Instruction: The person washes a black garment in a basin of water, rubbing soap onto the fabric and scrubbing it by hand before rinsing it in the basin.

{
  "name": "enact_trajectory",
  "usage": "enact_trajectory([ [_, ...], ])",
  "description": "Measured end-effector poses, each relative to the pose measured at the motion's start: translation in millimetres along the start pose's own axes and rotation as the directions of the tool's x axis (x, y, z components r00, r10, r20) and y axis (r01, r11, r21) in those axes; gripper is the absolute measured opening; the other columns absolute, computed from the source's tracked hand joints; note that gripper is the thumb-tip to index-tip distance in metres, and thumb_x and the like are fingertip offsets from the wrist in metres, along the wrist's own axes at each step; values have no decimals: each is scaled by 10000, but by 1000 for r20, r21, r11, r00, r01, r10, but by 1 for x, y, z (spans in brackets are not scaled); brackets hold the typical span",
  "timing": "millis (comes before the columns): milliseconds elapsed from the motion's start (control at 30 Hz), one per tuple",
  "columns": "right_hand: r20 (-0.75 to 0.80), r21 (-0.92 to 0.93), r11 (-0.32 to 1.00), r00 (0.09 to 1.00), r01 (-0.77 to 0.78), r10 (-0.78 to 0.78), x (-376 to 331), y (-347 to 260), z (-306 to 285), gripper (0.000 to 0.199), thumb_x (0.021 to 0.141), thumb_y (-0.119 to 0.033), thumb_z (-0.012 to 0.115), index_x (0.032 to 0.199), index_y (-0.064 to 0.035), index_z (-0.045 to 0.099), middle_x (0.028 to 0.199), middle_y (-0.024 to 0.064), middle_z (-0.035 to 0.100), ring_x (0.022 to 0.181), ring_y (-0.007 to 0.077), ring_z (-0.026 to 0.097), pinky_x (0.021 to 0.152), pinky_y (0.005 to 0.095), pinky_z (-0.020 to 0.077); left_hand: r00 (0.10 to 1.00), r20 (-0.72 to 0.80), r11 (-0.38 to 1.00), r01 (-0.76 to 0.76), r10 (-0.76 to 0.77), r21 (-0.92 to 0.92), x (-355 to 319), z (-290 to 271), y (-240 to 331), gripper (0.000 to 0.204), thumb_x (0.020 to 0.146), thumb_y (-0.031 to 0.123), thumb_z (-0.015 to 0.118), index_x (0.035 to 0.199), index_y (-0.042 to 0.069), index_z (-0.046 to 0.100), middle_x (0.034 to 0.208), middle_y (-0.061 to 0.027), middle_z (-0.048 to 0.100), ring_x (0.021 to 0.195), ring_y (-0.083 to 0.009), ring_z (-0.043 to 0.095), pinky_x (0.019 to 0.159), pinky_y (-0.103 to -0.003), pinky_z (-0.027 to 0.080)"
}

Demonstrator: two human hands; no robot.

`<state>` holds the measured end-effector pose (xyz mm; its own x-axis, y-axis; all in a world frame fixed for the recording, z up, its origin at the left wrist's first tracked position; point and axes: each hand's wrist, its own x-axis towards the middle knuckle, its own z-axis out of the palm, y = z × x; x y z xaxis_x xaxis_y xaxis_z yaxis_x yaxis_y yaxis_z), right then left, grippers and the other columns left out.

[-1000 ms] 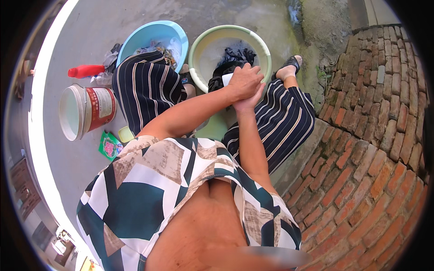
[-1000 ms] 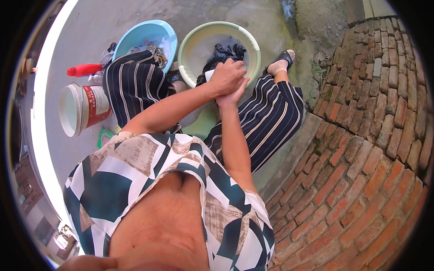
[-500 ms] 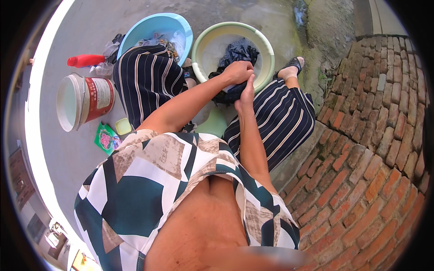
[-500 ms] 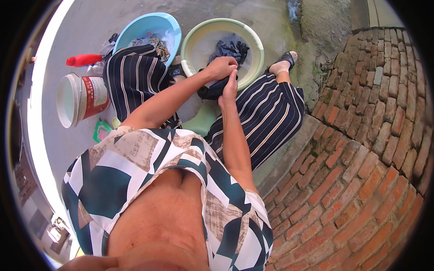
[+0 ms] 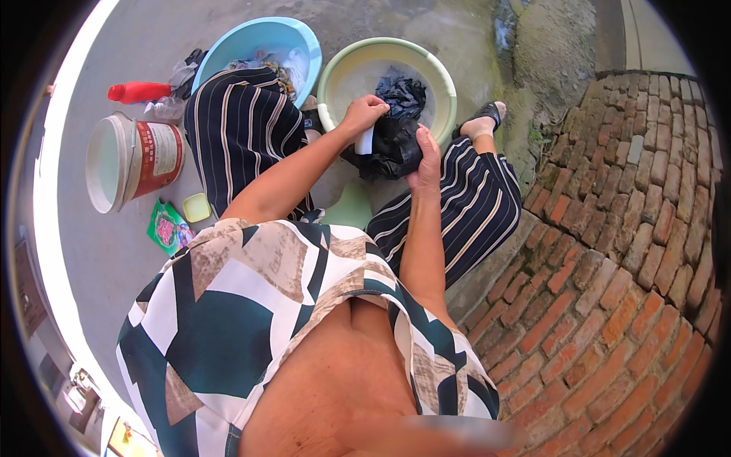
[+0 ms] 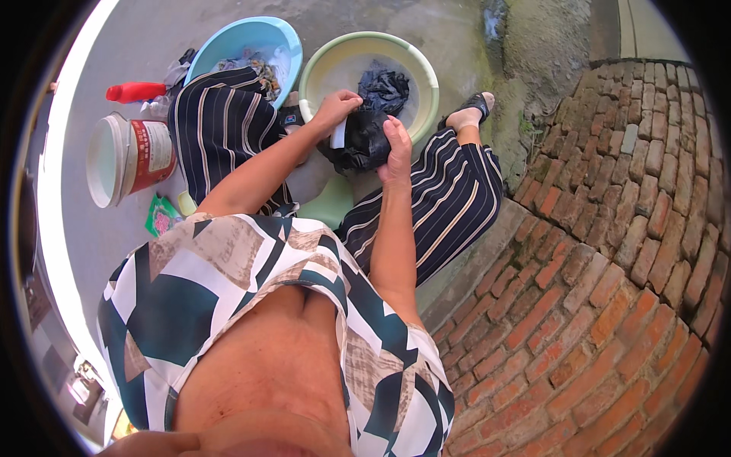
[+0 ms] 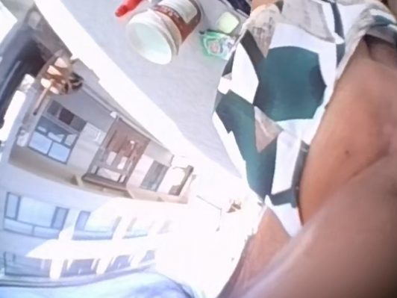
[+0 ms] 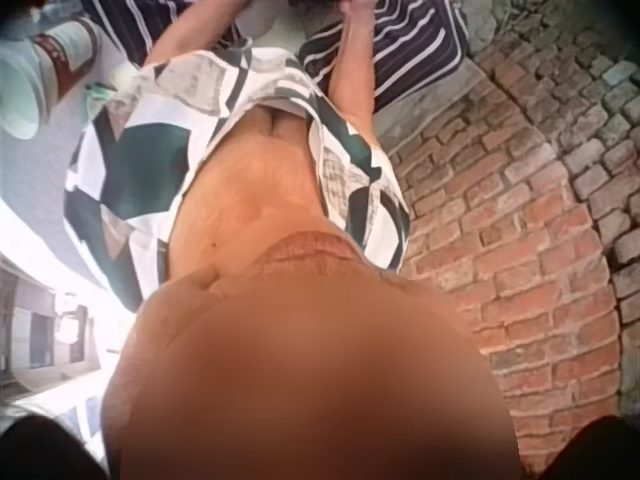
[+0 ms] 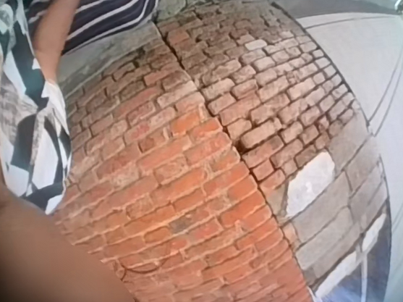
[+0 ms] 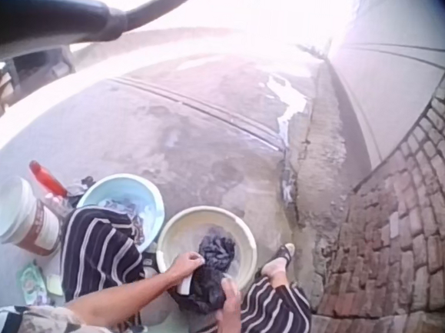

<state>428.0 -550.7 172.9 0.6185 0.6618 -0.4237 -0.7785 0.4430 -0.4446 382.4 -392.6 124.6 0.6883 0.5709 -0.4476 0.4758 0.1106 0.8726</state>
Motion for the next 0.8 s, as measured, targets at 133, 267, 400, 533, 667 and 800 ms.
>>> enact_trajectory([
  [133, 14, -480, 876, 998, -49, 63, 6, 6, -7, 188, 808, -53, 519, 970, 28, 569, 858, 31, 604, 831, 111, 561, 758, 249, 447, 946, -46, 940, -325, 322, -103, -14, 6, 66, 235, 759, 164, 607, 939, 14, 591, 873, -71, 614, 839, -133, 572, 747, -259, 450],
  [267, 49, -800, 573, 971, 179, -235, 6, 6, -8, 132, 824, -116, 535, 819, -1, 598, 762, -18, 568, 672, 68, 490, 631, 210, 395, 779, -50, 781, -623, 625, 40, -25, 28, 78, 236, 747, 157, 621, 932, 13, 589, 883, -62, 607, 848, -144, 576, 773, -258, 445],
  [400, 153, -937, 218, 884, 271, -442, 8, -1, -19, 160, 850, -152, 509, 796, -15, 570, 777, -5, 515, 733, 75, 466, 652, 227, 386, 973, -98, 951, -224, 208, -213, -16, 35, 56, 266, 750, 156, 617, 958, -1, 559, 930, -84, 589, 838, -150, 571, 763, -271, 451],
  [533, -271, -397, 917, 949, 40, -159, 6, 16, -13, 213, 898, -220, 414, 961, -42, 513, 869, 15, 521, 798, 101, 489, 693, 252, 413, 833, -35, 824, -538, 551, 175, -34, 49, 51, 359, 682, 210, 658, 962, 10, 554, 1015, -124, 547, 958, -226, 525, 825, -315, 420],
  [667, -271, -69, 995, 961, -73, 52, -3, 19, -1, 291, 913, -279, 374, 1094, -69, 462, 939, 42, 515, 875, 142, 518, 773, 294, 439, 852, 321, 732, -520, 412, 440, -49, 56, 49, 329, 743, 276, 582, 972, 40, 572, 1029, -134, 552, 974, -298, 505, 807, -362, 415],
  [800, -38, 27, 989, 988, -146, 147, -8, 14, 11, 250, 924, -309, 342, 866, -94, 455, 782, 13, 487, 742, 126, 500, 688, 284, 433, 911, 297, 874, -375, 285, 310, -3, 40, -11, 298, 806, 253, 494, 934, -2, 578, 912, -171, 593, 860, -296, 567, 757, -351, 426],
])
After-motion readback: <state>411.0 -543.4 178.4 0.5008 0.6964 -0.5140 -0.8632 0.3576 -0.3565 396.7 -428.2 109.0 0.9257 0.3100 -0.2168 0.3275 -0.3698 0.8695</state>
